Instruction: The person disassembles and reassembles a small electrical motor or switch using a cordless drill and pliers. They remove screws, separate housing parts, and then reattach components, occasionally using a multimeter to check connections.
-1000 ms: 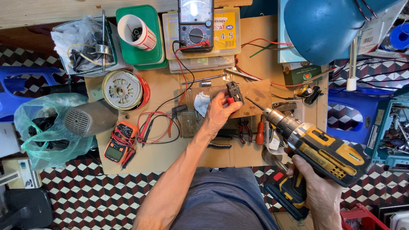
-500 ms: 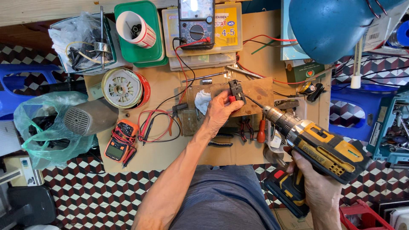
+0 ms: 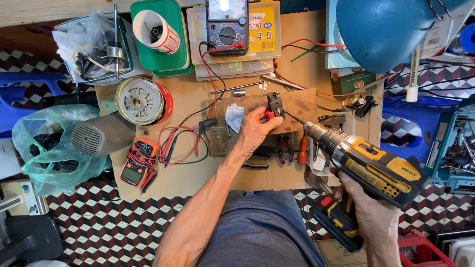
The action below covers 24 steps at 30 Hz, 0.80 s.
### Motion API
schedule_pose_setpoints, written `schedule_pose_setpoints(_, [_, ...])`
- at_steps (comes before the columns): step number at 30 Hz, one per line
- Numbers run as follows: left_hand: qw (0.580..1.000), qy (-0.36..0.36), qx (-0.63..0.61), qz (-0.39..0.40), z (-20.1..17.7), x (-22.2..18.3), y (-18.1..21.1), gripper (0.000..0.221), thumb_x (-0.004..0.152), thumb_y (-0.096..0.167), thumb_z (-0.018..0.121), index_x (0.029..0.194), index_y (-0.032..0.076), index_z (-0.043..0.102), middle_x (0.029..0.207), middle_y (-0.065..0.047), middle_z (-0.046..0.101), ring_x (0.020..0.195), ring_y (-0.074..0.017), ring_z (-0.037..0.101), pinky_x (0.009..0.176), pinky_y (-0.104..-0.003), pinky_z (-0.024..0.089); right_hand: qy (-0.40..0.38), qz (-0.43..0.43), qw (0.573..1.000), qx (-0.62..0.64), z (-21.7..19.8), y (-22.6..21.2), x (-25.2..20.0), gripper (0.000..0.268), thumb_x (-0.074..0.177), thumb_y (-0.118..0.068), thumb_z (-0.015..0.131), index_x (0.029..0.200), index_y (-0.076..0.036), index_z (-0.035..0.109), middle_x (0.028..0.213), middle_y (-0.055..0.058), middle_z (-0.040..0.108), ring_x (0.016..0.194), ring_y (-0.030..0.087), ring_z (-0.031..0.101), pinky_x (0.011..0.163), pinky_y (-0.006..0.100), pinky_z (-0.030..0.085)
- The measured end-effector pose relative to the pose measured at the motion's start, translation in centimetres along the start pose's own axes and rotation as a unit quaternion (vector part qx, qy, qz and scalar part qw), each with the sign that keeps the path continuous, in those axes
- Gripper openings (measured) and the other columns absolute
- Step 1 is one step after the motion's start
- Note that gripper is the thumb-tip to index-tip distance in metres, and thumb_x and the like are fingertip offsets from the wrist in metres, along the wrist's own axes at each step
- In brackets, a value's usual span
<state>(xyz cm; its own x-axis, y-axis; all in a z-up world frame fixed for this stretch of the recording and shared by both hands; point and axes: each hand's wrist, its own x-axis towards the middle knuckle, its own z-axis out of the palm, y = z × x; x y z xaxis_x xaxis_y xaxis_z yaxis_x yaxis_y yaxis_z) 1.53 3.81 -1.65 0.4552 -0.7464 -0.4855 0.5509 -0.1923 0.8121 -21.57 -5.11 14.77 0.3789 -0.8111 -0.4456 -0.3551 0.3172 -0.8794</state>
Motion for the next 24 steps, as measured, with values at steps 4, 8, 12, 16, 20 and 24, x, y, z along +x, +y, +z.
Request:
schedule_pose_setpoints(4, [1.000, 0.011, 0.023, 0.014, 0.0, 0.2, -1.0, 0.045, 0.091, 0.012, 0.074, 0.134, 0.004, 0.065, 0.110, 0.001, 0.071, 0.100, -0.0069, 0.065, 0.094, -0.024, 0.053, -0.019, 0.061, 0.996, -0.068, -0.9, -1.4, 0.8, 0.024, 0.088, -0.004, 0.073, 0.111, 0.002, 0.070, 0.093, 0.016, 0.074, 0.066, 0.016, 0.068, 0.058, 0.029, 0.058])
schedule_pose_setpoints(8, [0.998, 0.003, 0.012, 0.054, 0.1, 0.4, -2.1, 0.042, 0.093, 0.008, 0.075, 0.134, 0.001, 0.068, 0.105, 0.002, 0.069, 0.093, -0.0069, 0.061, 0.088, -0.024, 0.053, -0.042, 0.062, 0.996, -0.055, -1.0, -2.2, 1.3, 0.024, 0.088, -0.004, 0.072, 0.111, 0.000, 0.070, 0.095, 0.012, 0.076, 0.064, 0.013, 0.061, 0.056, 0.026, 0.053])
schedule_pose_setpoints(12, [0.999, 0.004, -0.012, 0.053, 0.1, 0.5, -2.6, 0.041, 0.092, 0.006, 0.073, 0.132, 0.002, 0.066, 0.106, 0.004, 0.069, 0.095, -0.0049, 0.062, 0.089, -0.022, 0.055, -0.036, 0.080, 0.993, -0.074, -0.5, -2.2, 1.0, 0.020, 0.089, -0.005, 0.072, 0.109, 0.002, 0.071, 0.092, 0.011, 0.073, 0.064, 0.013, 0.061, 0.055, 0.027, 0.052])
schedule_pose_setpoints(16, [0.999, 0.015, -0.006, 0.048, 0.0, 0.4, -2.3, 0.042, 0.092, 0.005, 0.073, 0.133, 0.001, 0.066, 0.105, 0.004, 0.068, 0.095, -0.0049, 0.062, 0.088, -0.021, 0.054, -0.043, 0.053, 0.996, -0.065, -0.2, -2.2, 1.1, 0.019, 0.090, -0.005, 0.072, 0.107, 0.001, 0.069, 0.091, 0.012, 0.072, 0.063, 0.014, 0.062, 0.053, 0.026, 0.053])
schedule_pose_setpoints(20, [0.999, 0.020, -0.010, 0.040, 0.2, 0.4, -2.1, 0.044, 0.091, 0.007, 0.073, 0.134, 0.002, 0.065, 0.105, 0.004, 0.068, 0.095, -0.0045, 0.062, 0.087, -0.021, 0.054, -0.043, 0.057, 0.996, -0.059, -0.3, -2.3, 1.1, 0.018, 0.089, -0.007, 0.072, 0.105, 0.000, 0.070, 0.090, 0.013, 0.074, 0.062, 0.015, 0.063, 0.052, 0.027, 0.055])
schedule_pose_setpoints(24, [0.999, 0.025, -0.001, 0.040, 0.2, 0.4, -2.2, 0.042, 0.092, 0.008, 0.074, 0.132, 0.001, 0.066, 0.103, 0.003, 0.069, 0.093, -0.0053, 0.062, 0.085, -0.022, 0.054, -0.027, 0.061, 0.995, -0.078, -0.1, -2.3, 0.9, 0.020, 0.088, -0.006, 0.073, 0.106, 0.001, 0.070, 0.091, 0.015, 0.074, 0.062, 0.016, 0.063, 0.051, 0.028, 0.055])
